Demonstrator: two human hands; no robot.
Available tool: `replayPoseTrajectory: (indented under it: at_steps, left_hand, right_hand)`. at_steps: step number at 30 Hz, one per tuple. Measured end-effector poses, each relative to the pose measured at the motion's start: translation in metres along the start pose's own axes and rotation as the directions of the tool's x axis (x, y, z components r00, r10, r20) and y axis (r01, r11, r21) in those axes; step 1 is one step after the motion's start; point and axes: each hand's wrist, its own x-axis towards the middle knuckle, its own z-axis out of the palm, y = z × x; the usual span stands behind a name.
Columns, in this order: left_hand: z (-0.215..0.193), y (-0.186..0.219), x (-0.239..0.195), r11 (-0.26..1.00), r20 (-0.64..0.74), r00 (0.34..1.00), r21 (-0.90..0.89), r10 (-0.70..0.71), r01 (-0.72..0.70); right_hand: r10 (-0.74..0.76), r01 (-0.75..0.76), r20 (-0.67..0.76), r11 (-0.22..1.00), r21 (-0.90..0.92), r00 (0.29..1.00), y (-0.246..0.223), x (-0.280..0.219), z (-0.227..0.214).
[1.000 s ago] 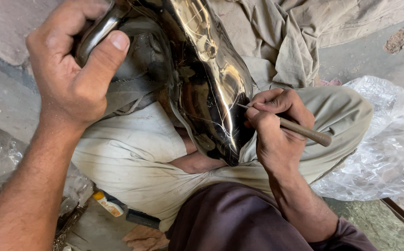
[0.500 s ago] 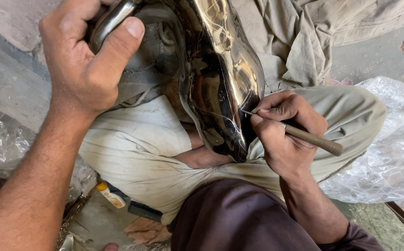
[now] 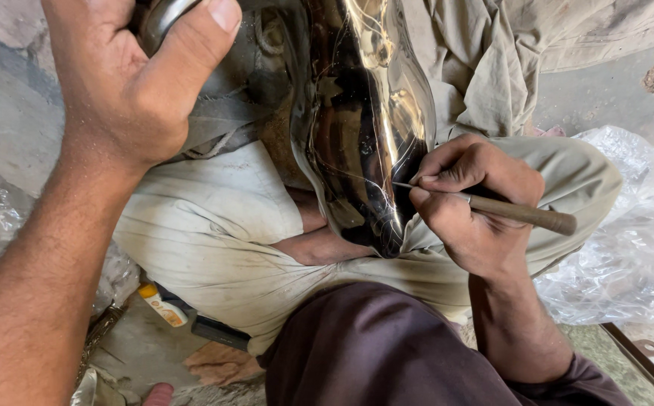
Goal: The person sits on the floor and uses a small chisel-like tool to engrave fine lines into a polished metal object shaped like a stylized bird or animal. They hold the object with their left hand and carefully carve details into the surface with their right hand.
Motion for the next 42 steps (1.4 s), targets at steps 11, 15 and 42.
replayPoseTrajectory:
  at_steps: [11, 15, 42]
  left_hand:
    - [0.001, 0.002, -0.002, 0.998, 0.023, 0.998, 0.005, 0.065, -0.065]
    - [-0.001, 0.004, -0.002, 0.997, 0.022, 0.997, 0.012, 0.071, -0.071]
    - [0.005, 0.002, 0.000, 1.000, -0.051, 0.999, -0.024, 0.019, -0.020]
  right_hand:
    - [-0.101, 0.094, 0.129, 0.994, 0.055, 0.987, 0.011, 0.012, -0.010]
    - [-0.153, 0.140, 0.185, 0.987, 0.078, 0.971, 0.015, 0.021, -0.013]
    - [0.239, -0.129, -0.138, 0.832, 0.540, 0.961, 0.009, -0.044, 0.012]
